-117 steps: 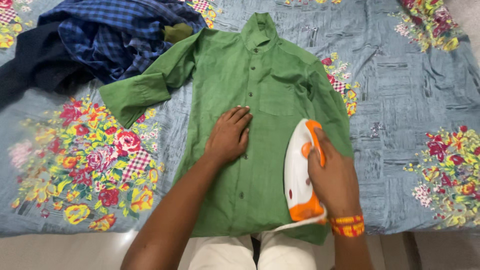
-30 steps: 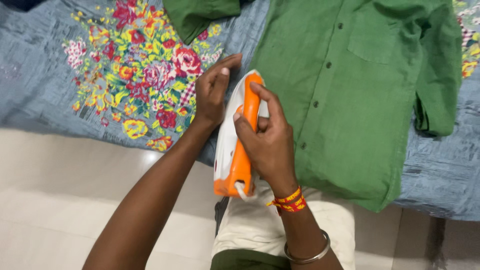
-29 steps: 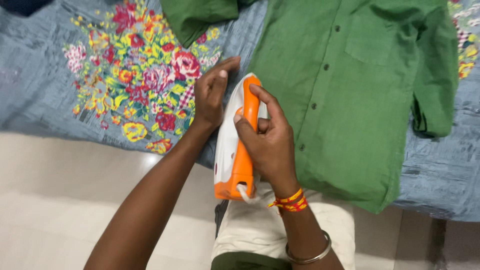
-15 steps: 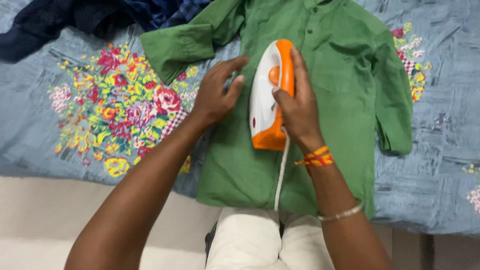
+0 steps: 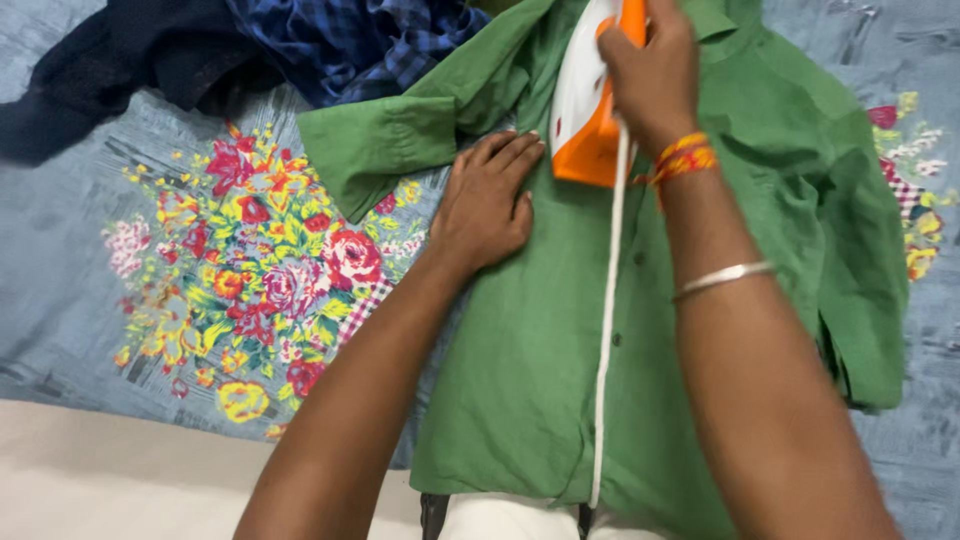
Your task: The person buttons a green shirt laid on a floral bedsheet, then uses an electric iron to press the front and back of the shirt. The person flips the shirt over to iron the other side and continues smoothing the fabric.
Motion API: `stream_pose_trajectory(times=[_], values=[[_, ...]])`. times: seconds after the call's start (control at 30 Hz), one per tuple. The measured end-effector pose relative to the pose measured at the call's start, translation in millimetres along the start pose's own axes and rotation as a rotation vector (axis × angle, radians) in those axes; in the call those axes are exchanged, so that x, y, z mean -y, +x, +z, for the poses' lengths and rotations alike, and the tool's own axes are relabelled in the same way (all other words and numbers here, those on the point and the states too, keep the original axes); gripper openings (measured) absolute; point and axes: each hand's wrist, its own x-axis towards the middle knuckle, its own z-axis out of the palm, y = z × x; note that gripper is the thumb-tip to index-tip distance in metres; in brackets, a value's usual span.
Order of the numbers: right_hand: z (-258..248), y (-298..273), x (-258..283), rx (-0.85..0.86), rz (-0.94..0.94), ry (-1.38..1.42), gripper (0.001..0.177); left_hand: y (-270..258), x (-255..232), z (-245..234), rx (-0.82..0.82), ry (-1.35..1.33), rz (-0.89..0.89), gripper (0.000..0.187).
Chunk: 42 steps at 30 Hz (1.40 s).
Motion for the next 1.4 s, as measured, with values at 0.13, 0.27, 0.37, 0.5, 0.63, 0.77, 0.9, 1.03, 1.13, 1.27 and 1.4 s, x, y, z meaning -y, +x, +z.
stream_pose_trajectory(times=[0.13, 0.27, 0.37, 0.5, 0.63, 0.77, 0.9, 1.03, 1.13, 1.27, 1.4], values=[[2.0, 0.4, -0.6, -0.024, 0.127, 0.055, 0.035, 0.6, -1.0, -0.8, -0.032, -0.049, -0.027, 0.067], [8.7, -65.6, 28.1, 0.001, -0.203, -0.014, 0.061, 1.7, 2.7, 2.9, -0.017, -0.068, -0.052, 0.068], [12.7, -142.9, 75.8, 0.038, 0.127, -0.018, 0.072, -0.6, 8.7, 5.2, -0.052, -0.102, -0.039, 0.069], [12.3, -229.9, 139.6, 0.068, 0.184, 0.018, 0.073, -2.9, 12.5, 7.1, -0.089, -0.129, -0.002, 0.068], [0.9, -276.9, 173.8, 0.18, 0.404, -0.068, 0.08, -5.5, 13.1, 5.9, -0.09, -0.143, 0.008, 0.067], [-12.5, -307.0, 175.0, 0.066, 0.451, 0.224, 0.084, -3.0, 20.6, 13.4, -0.071, -0.126, 0.031, 0.066], [-42.4, -335.8, 170.4, -0.026, 0.272, 0.421, 0.093, 6.1, 22.5, 10.4, 0.035, -0.01, 0.141, 0.06], [-77.8, -352.5, 162.3, -0.06, 0.167, 0.345, 0.088, 21.3, -29.6, 4.4, 0.166, 0.206, -0.053, 0.058], [-100.7, -367.2, 147.0, -0.175, 0.107, 0.293, 0.06, 9.9, -93.7, 17.5, 0.022, 0.23, 0.143, 0.062], [-125.1, -394.3, 120.0, -0.388, 0.05, 0.365, 0.042, -16.5, -187.2, 52.8, 0.08, 0.046, 0.305, 0.063], [-155.2, -428.8, 87.1, -0.529, -0.013, 0.423, 0.044, -29.5, -255.8, 81.3, 0.136, -0.178, 0.364, 0.061]])
